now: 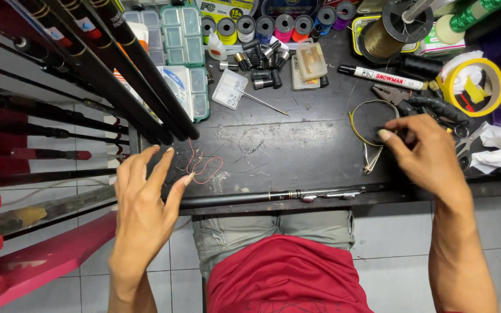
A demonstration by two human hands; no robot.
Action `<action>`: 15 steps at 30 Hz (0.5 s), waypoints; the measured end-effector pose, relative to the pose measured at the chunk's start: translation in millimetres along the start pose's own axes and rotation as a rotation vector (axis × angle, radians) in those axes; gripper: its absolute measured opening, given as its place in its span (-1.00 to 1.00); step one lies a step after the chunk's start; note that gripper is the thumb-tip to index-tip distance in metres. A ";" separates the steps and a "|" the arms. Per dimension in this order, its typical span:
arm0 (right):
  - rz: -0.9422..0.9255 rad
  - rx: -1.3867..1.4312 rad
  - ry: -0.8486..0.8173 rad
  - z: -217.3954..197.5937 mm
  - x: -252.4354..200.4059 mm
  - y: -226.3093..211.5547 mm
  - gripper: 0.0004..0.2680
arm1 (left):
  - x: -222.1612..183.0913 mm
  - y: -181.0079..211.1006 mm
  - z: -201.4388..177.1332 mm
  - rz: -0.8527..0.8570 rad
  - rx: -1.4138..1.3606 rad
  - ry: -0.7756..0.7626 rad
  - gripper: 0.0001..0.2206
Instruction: A person is seen repairing a fishing rod by carefully wrapping thread around a guide to secure it to the rod blank.
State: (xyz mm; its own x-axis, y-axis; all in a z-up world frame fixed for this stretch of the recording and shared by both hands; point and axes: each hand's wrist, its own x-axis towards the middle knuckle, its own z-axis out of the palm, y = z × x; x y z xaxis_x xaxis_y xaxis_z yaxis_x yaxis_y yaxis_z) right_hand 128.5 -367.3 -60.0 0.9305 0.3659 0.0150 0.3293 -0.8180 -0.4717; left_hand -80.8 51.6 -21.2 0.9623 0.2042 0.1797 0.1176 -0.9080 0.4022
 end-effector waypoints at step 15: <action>-0.042 -0.119 0.017 38.1 16.1 2.0 -0.84 | -0.8 33.9 1.7 0.044 -0.240 0.161 -0.70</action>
State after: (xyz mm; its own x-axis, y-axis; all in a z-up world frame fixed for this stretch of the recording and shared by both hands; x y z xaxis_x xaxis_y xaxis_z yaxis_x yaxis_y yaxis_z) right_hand 138.0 -346.2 -94.3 0.9180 0.3936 0.0482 0.3833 -0.8495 -0.3625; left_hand -77.1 20.1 -9.2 0.9115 0.2397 0.3341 -0.0032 -0.8084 0.5887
